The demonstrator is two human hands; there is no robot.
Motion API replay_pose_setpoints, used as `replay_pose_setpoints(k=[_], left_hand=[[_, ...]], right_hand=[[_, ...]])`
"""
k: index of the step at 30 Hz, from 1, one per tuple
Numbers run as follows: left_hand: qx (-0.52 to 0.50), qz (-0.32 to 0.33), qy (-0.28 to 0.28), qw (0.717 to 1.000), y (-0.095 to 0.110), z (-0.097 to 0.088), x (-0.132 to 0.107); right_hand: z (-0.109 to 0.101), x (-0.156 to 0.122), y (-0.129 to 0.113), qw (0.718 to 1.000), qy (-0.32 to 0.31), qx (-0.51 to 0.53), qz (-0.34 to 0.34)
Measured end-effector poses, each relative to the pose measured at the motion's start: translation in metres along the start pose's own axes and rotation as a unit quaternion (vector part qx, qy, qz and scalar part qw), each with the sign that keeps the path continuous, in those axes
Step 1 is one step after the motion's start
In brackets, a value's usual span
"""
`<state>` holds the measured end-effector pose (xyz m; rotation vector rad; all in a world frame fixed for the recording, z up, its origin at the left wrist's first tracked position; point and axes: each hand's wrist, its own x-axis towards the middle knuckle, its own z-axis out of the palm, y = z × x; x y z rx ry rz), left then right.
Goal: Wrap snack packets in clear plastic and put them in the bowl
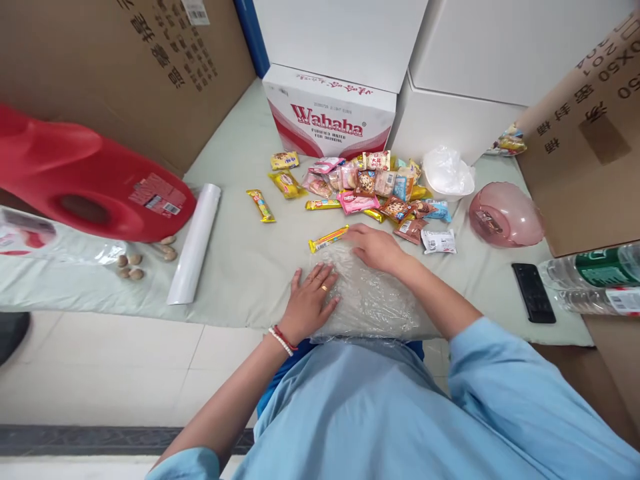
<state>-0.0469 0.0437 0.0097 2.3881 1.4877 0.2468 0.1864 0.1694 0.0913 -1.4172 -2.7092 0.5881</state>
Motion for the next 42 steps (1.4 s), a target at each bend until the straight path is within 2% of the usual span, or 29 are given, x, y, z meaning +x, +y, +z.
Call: replay_pose_setpoints(k=[2, 5, 7, 11, 15, 18, 20, 22, 25, 27, 29, 31, 33, 37, 42], left_hand=[[0.008, -0.017, 0.014, 1.000, -0.002, 0.001, -0.005], [0.021, -0.029, 0.036, 0.999, -0.003, 0.004, -0.013], [0.023, -0.033, 0.054, 0.998, -0.002, 0.005, -0.015], [0.018, -0.028, 0.072, 0.997, -0.001, 0.006, -0.013], [0.009, -0.022, 0.078, 0.997, -0.003, 0.006, -0.014], [0.008, -0.023, 0.079, 0.997, -0.003, 0.006, -0.014], [0.007, -0.025, 0.078, 0.997, -0.003, 0.006, -0.015], [0.004, -0.026, 0.079, 0.997, -0.002, 0.005, -0.015], [-0.002, -0.026, 0.078, 0.997, -0.001, 0.005, -0.015], [-0.009, -0.026, 0.074, 0.997, -0.001, 0.005, -0.015], [-0.014, -0.026, 0.069, 0.997, -0.003, 0.004, -0.014], [-0.015, -0.025, 0.065, 0.997, -0.006, 0.004, -0.013], [-0.012, -0.023, 0.062, 0.998, -0.010, 0.004, -0.010], [-0.013, -0.020, 0.060, 0.998, -0.017, 0.002, -0.006], [-0.011, -0.017, 0.063, 0.998, -0.019, 0.000, -0.005]], right_hand=[[0.011, 0.040, -0.015, 0.997, -0.037, -0.064, 0.005], [0.018, 0.073, -0.024, 0.988, -0.088, -0.125, 0.012], [0.016, 0.086, -0.022, 0.988, -0.071, -0.134, 0.031], [0.004, 0.113, -0.014, 0.987, 0.008, -0.136, 0.088], [0.000, 0.140, -0.016, 0.980, -0.011, -0.166, 0.110], [-0.004, 0.148, -0.023, 0.977, -0.031, -0.177, 0.115], [-0.012, 0.142, -0.026, 0.975, -0.025, -0.184, 0.119], [-0.023, 0.123, -0.027, 0.977, 0.015, -0.178, 0.117], [-0.041, 0.074, -0.025, 0.982, 0.086, -0.143, 0.090], [-0.044, 0.037, -0.023, 0.989, 0.064, -0.125, 0.049], [-0.035, 0.004, -0.024, 0.992, -0.008, -0.124, 0.005], [-0.016, -0.021, -0.026, 0.987, -0.076, -0.138, -0.027], [0.006, -0.036, -0.027, 0.981, -0.107, -0.158, -0.043], [0.034, -0.050, -0.019, 0.983, -0.097, -0.138, -0.069], [0.040, -0.060, -0.008, 0.992, -0.089, -0.055, -0.066]])
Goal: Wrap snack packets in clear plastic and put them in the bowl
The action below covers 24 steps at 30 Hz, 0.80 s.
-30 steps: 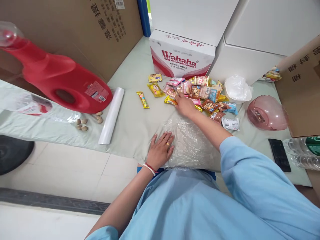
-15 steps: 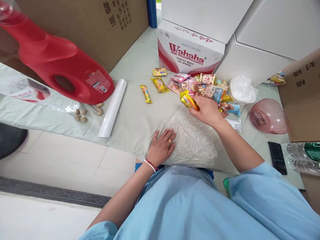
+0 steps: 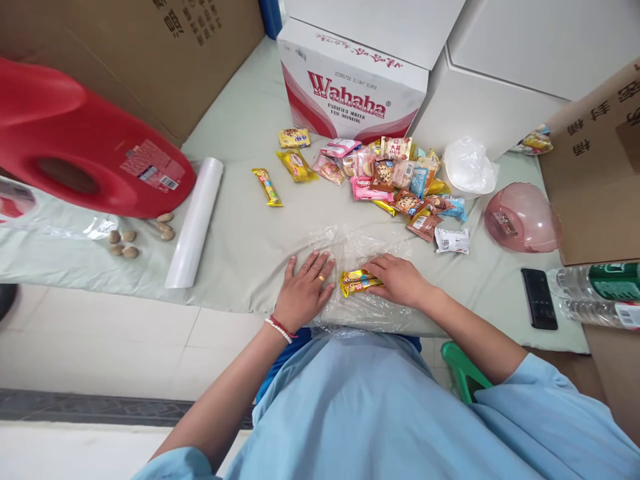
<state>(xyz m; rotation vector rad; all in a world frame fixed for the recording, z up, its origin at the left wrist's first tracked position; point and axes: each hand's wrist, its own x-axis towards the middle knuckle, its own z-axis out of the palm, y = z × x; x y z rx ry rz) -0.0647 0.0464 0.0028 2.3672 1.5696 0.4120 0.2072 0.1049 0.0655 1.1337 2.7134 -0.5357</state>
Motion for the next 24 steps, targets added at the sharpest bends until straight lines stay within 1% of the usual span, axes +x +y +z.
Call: replay_pose_setpoints(k=[4, 6, 7, 8, 10, 12, 14, 17, 19, 21, 24], left_hand=[[0.005, -0.001, 0.003, 1.000, 0.001, 0.000, 0.000], [0.001, -0.003, 0.004, 1.000, 0.001, 0.000, -0.001], [-0.002, -0.003, 0.004, 1.000, 0.001, 0.000, -0.001], [-0.005, -0.004, 0.005, 1.000, 0.001, 0.001, 0.000], [-0.007, -0.006, 0.006, 1.000, 0.000, 0.001, 0.000], [-0.004, -0.009, 0.005, 1.000, -0.001, 0.002, 0.000], [0.001, -0.014, 0.005, 1.000, -0.004, 0.002, 0.000], [0.002, -0.024, 0.010, 1.000, -0.009, 0.002, -0.002], [0.001, -0.035, 0.026, 0.999, -0.011, 0.001, -0.007], [0.002, -0.037, 0.050, 0.998, -0.011, 0.000, -0.012], [0.002, -0.015, 0.064, 0.998, -0.009, 0.001, -0.019]], right_hand=[[0.003, -0.001, -0.002, 1.000, 0.007, 0.011, 0.003], [-0.004, 0.003, 0.001, 0.999, 0.028, 0.029, 0.011], [-0.010, 0.007, 0.005, 0.998, 0.044, 0.038, 0.029], [-0.017, 0.013, 0.011, 0.995, 0.063, 0.041, 0.059], [-0.032, 0.032, 0.025, 0.984, 0.097, 0.018, 0.147], [-0.044, 0.056, 0.041, 0.967, 0.101, -0.031, 0.233], [-0.049, 0.079, 0.055, 0.948, 0.090, -0.075, 0.294], [-0.047, 0.101, 0.067, 0.927, 0.093, -0.106, 0.348], [-0.046, 0.102, 0.072, 0.921, 0.097, -0.110, 0.361], [-0.045, 0.096, 0.075, 0.920, 0.094, -0.108, 0.364], [-0.045, 0.081, 0.076, 0.926, 0.085, -0.099, 0.355]])
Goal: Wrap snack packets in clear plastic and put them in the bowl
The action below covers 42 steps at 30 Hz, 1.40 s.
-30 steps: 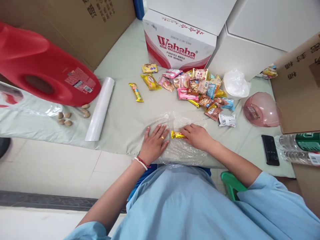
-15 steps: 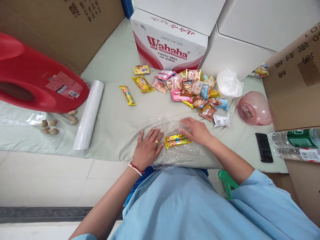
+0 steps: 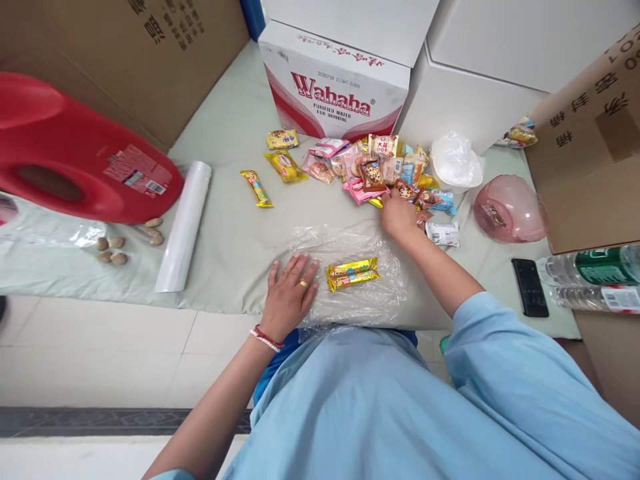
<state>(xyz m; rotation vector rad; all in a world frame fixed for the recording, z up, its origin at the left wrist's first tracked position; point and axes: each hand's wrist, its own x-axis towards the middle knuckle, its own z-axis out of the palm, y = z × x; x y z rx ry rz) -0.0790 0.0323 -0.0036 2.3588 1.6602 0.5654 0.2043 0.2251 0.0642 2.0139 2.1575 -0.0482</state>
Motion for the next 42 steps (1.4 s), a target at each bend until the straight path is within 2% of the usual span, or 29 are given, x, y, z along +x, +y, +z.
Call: replay_pose_setpoints(k=[3, 6, 8, 12, 14, 16, 18, 19, 20, 22, 24, 27, 31, 36, 42], left_hand=[[0.004, -0.002, 0.000, 1.000, 0.002, 0.000, -0.001], [0.009, -0.024, 0.039, 0.999, 0.009, -0.006, 0.005], [0.001, -0.004, 0.054, 0.999, 0.018, -0.012, 0.014], [-0.038, 0.051, 0.007, 0.998, 0.034, -0.015, 0.031], [-0.050, 0.046, -0.005, 0.998, 0.035, -0.011, 0.033], [-0.055, 0.033, 0.010, 0.998, 0.030, -0.004, 0.029], [-0.059, 0.017, 0.034, 0.998, 0.022, 0.003, 0.019], [-0.061, 0.009, 0.044, 0.997, 0.018, 0.006, 0.014], [-0.062, 0.002, 0.050, 0.997, 0.014, 0.008, 0.009], [-0.061, -0.008, 0.053, 0.997, 0.008, 0.010, 0.000], [-0.056, -0.009, 0.056, 0.997, 0.006, 0.010, -0.007], [-0.050, -0.007, 0.071, 0.996, 0.009, 0.010, -0.013], [-0.028, 0.001, 0.076, 0.997, 0.016, 0.011, -0.019], [0.008, 0.004, 0.053, 0.999, 0.015, 0.015, -0.023], [0.042, 0.021, 0.071, 0.996, 0.013, 0.016, -0.023]], right_hand=[[0.001, -0.009, 0.004, 1.000, -0.004, 0.006, -0.014], [-0.002, -0.014, 0.001, 1.000, -0.015, 0.008, -0.018], [-0.008, -0.018, 0.003, 1.000, -0.017, 0.008, -0.018], [-0.027, -0.047, 0.026, 0.998, 0.012, 0.042, -0.034], [-0.033, -0.069, 0.041, 0.990, 0.026, 0.111, -0.089], [-0.030, -0.091, 0.050, 0.960, 0.024, 0.206, -0.186], [-0.021, -0.109, 0.047, 0.921, 0.002, 0.274, -0.275], [-0.015, -0.116, 0.042, 0.910, -0.015, 0.283, -0.301], [-0.010, -0.121, 0.034, 0.908, -0.037, 0.273, -0.314], [-0.002, -0.126, 0.018, 0.922, -0.076, 0.217, -0.310], [-0.001, -0.126, 0.004, 0.935, -0.091, 0.156, -0.306], [-0.008, -0.122, -0.008, 0.931, -0.067, 0.112, -0.342], [-0.012, -0.114, -0.022, 0.916, -0.069, 0.046, -0.392], [-0.004, -0.109, -0.030, 0.922, -0.043, 0.021, -0.384], [0.001, -0.110, -0.031, 0.919, -0.051, 0.022, -0.391]])
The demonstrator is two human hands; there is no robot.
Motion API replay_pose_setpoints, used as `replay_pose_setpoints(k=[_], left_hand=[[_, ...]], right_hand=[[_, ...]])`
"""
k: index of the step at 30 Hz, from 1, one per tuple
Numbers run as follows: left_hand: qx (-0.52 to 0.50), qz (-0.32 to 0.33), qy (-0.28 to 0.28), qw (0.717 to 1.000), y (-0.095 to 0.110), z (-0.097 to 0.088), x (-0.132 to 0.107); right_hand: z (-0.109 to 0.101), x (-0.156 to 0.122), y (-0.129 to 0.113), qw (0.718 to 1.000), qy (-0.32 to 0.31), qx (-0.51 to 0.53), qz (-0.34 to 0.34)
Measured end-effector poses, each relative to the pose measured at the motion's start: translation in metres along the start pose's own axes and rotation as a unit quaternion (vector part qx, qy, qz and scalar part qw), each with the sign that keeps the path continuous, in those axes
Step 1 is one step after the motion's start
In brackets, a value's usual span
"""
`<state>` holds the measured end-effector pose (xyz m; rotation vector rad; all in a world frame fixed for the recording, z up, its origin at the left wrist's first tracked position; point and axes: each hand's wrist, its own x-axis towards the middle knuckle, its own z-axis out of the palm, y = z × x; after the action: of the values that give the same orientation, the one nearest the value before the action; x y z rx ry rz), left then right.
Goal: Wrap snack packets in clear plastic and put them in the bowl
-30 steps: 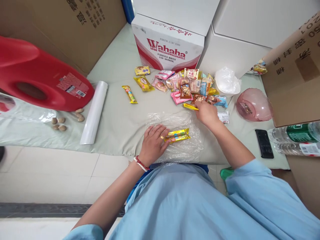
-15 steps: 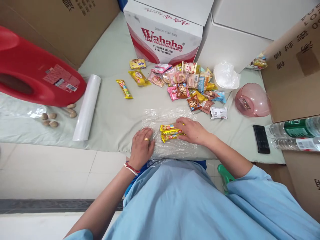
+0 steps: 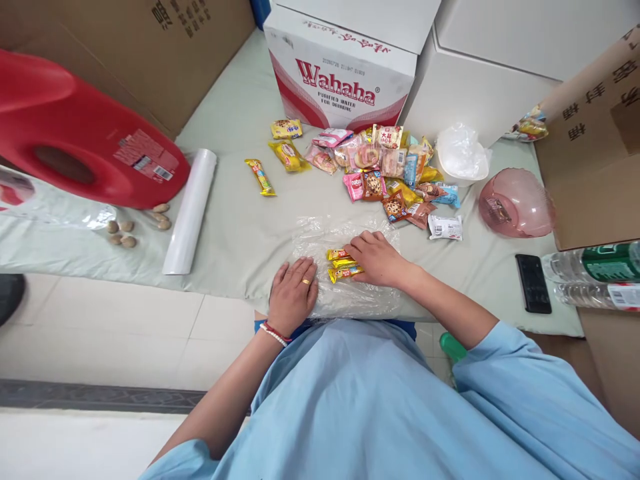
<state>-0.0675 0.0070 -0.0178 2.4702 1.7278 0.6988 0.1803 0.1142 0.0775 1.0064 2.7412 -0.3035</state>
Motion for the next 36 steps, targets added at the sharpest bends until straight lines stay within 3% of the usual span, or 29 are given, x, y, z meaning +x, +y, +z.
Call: replay_pose_setpoints(k=[9, 14, 18, 23, 27, 29, 32, 36], left_hand=[[-0.015, -0.010, -0.007, 1.000, 0.002, 0.000, 0.000], [-0.016, -0.015, -0.010, 1.000, 0.003, 0.000, 0.000], [-0.026, -0.024, -0.020, 0.999, 0.004, -0.001, -0.001], [-0.050, -0.035, -0.013, 0.998, 0.004, -0.001, -0.001], [-0.075, -0.042, 0.037, 0.996, 0.005, -0.008, -0.012], [-0.088, 0.004, 0.043, 0.995, 0.006, -0.016, -0.021], [-0.125, 0.123, -0.002, 0.984, 0.002, -0.027, -0.033], [-0.147, 0.202, -0.083, 0.965, -0.011, -0.029, -0.038]], right_hand=[[0.004, 0.000, 0.003, 1.000, -0.007, 0.001, 0.000], [-0.012, -0.011, 0.016, 0.998, -0.005, 0.036, 0.042], [-0.021, -0.011, 0.005, 0.997, 0.016, 0.047, 0.059], [0.000, 0.004, -0.022, 0.998, 0.000, 0.016, 0.058], [0.015, 0.010, -0.028, 0.999, 0.015, 0.010, 0.047], [0.016, 0.008, -0.026, 0.999, 0.027, 0.020, 0.030], [0.009, -0.007, -0.013, 0.994, 0.079, 0.068, 0.006], [0.003, -0.059, 0.012, 0.966, 0.189, 0.168, 0.050]])
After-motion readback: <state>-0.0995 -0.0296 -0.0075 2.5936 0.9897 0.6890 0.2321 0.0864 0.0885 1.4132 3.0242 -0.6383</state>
